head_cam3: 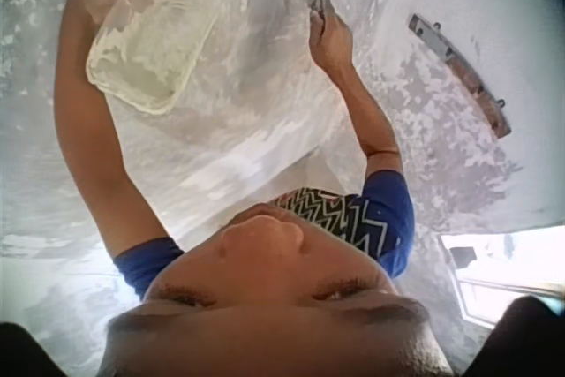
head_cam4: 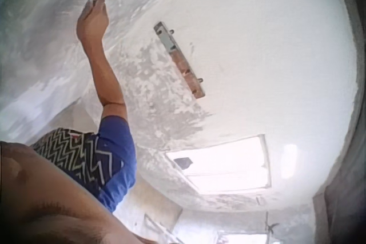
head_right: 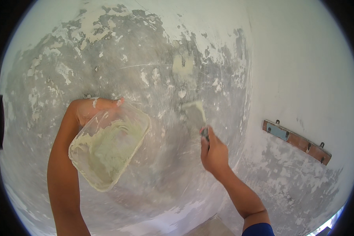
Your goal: The person applies plaster to a wall using a putty knife. They hold a container of plaster and use the tool to spread and scrape the material across the wall surface.
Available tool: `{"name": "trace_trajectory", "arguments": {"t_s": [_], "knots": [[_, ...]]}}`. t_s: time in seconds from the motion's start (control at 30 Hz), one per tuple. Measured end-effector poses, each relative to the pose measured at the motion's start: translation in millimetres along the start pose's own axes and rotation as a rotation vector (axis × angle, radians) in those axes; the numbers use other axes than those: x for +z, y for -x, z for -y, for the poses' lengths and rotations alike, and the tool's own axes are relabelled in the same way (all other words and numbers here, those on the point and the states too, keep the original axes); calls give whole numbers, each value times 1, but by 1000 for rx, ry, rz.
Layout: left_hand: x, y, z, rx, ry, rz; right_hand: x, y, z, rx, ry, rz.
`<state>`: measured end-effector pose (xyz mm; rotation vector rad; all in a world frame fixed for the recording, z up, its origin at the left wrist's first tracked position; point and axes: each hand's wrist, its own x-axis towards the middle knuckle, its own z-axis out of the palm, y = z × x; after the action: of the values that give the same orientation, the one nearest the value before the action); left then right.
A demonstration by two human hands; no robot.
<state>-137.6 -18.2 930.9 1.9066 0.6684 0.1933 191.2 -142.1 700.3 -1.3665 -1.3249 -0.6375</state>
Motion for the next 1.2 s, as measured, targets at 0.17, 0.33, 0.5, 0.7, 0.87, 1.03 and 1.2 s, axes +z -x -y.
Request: {"name": "trace_trajectory", "arguments": {"t_s": [0.17,0.33,0.5,0.7,0.87,1.03,1.2], "knots": [[7,13,-2,-81,4,-138,-19,-109,37,-25,-153,-54],[4,1,-2,-106,-13,-216,6,-161,32,-45,-21,-156],[5,6,2,-82,90,-158,41,-92,31,-37,66,-111],[9,9,-6,-101,74,-115,10,-17,26,-11,67,86],[1,-13,1,-108,67,-110,-38,-65,40,29,-91,-16],[8,-4,-6,-117,43,-178,-15,-148,28,6,-21,-198],[-3,4,6,-91,83,-120,58,-131,31,135,116,-68]]}}
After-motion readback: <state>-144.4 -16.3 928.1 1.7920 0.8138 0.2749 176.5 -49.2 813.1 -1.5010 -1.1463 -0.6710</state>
